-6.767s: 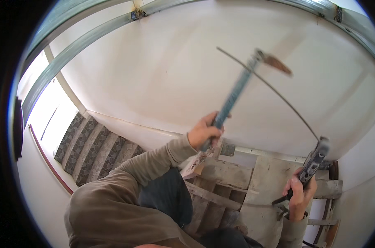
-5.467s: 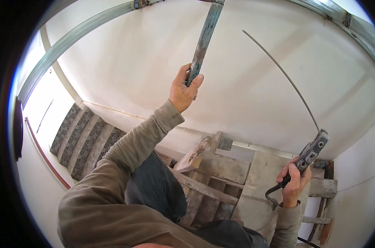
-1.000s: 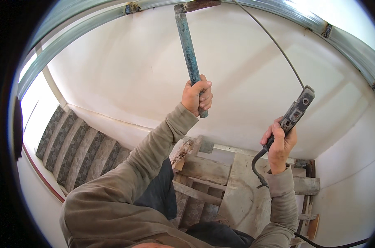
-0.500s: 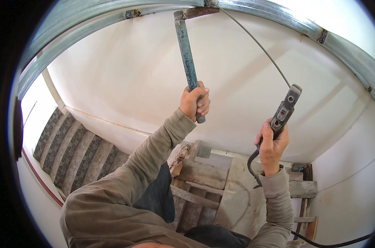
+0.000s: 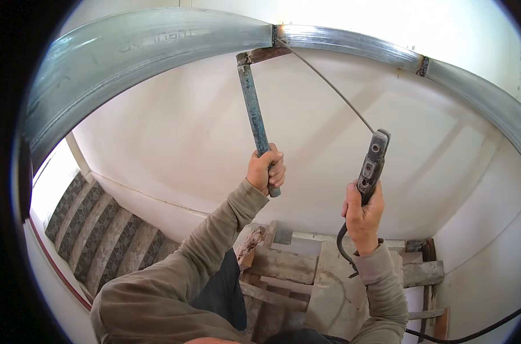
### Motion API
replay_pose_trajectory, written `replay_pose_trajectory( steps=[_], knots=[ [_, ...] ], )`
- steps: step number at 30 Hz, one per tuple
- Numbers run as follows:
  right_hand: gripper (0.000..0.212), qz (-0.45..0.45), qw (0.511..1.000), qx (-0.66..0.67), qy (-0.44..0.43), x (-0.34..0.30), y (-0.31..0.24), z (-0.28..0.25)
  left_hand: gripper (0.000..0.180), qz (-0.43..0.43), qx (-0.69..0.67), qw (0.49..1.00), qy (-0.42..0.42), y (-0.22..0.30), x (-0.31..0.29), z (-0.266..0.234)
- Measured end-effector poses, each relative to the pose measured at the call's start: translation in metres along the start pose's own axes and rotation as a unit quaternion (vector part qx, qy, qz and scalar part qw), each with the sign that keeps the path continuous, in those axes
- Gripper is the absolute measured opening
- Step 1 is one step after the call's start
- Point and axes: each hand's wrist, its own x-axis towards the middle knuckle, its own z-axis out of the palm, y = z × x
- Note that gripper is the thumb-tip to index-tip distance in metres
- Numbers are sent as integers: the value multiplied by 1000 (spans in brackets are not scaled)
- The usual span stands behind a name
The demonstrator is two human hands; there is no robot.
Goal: The person inserts a welding electrode into an electrode holder and welds joints on an overhead metal frame while holding a tool against the structure.
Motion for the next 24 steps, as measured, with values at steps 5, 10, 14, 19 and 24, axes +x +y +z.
replay_pose_trajectory(
  steps=[5, 10, 14, 19, 24],
  knots=[
    [12, -5, 1000, 17, -2, 2, -1, 2, 31, 1, -4, 1000, -3, -1, 1, 2],
    [12, 5, 1000, 28, 0, 4, -1, 8, 30, 1, 20, 1000, -7, 1, 2, -2],
    [14, 15, 1000, 19, -5, 4, 2, 6, 31, -2, 0, 1000, -2, 3, 2, -1],
    [15, 18, 1000, 17, -11, 2, 2, 3, 30, -8, 1, 1000, 1, 2, 2, 0],
    [15, 13, 1000, 13, -11, 2, 1, 7, 31, -6, -1, 1000, -2, 3, 2, -4]
  ],
)
